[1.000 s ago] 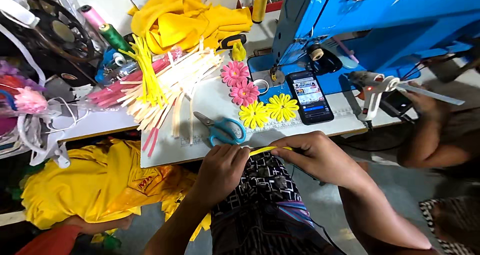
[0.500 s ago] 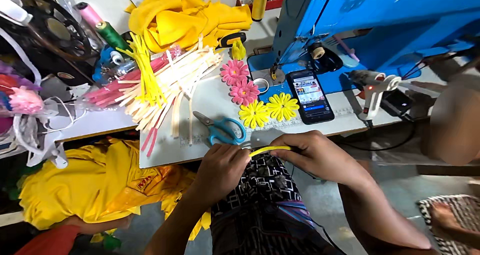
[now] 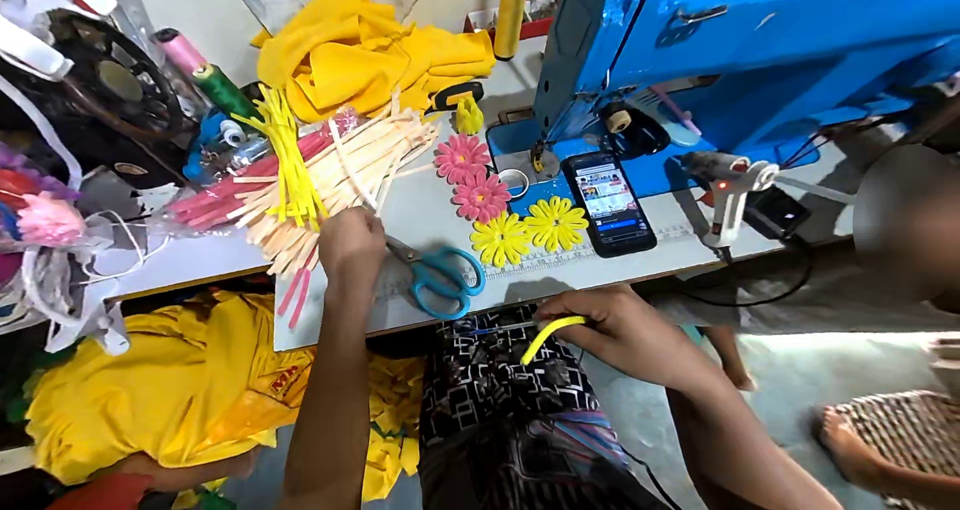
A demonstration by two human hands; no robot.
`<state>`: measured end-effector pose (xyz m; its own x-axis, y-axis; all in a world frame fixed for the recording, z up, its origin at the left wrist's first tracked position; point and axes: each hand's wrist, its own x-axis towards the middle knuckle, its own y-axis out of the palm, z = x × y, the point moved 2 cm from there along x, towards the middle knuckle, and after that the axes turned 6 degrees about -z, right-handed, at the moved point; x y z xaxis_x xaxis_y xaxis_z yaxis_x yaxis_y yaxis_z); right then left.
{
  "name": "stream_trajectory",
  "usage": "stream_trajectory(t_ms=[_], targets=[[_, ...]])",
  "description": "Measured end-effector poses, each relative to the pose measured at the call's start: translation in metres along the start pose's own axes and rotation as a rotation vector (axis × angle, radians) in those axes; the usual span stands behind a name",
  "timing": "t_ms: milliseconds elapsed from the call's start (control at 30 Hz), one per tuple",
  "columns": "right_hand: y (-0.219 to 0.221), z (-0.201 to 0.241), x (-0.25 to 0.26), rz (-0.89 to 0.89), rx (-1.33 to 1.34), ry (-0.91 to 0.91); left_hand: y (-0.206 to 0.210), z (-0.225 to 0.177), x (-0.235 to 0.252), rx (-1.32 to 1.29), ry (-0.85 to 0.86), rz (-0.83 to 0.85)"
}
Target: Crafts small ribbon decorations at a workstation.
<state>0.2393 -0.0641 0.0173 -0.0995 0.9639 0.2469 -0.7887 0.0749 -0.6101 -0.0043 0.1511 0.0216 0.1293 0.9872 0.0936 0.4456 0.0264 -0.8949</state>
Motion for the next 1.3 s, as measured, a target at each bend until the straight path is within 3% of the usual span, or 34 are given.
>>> stream_trajectory(t_ms=[167, 267, 500, 733, 933, 1033, 1167, 1300], targets=[[0.003, -0.007, -0.002, -0.005, 0.047, 0.019, 0.002, 0.012, -0.008, -0.258, -0.039, -0.012], [0.008, -0.007, 0.001, 0.009, 0.061, 0.020, 0.005, 0.011, -0.007, -0.233, -0.066, 0.041], [0.011, -0.004, 0.002, 0.008, 0.055, 0.019, 0.002, 0.000, -0.010, -0.451, 0.013, -0.035], [0.010, -0.002, 0.000, 0.016, 0.056, 0.022, -0.003, -0.009, -0.003, 0.084, 0.061, -0.264], [0.018, 0.002, 0.001, 0.040, 0.063, 0.010, 0.036, -0.032, 0.031, 0.118, 0.457, -0.039], [0.019, 0.006, -0.001, 0.040, 0.081, -0.016, 0.046, -0.037, 0.065, 0.182, 0.485, 0.008], [0.014, 0.002, -0.008, 0.013, 0.095, -0.024, 0.046, -0.033, 0.096, 0.208, 0.547, -0.058], [0.012, -0.004, -0.011, -0.004, 0.088, 0.011, 0.030, -0.033, 0.107, 0.082, 0.435, -0.102]])
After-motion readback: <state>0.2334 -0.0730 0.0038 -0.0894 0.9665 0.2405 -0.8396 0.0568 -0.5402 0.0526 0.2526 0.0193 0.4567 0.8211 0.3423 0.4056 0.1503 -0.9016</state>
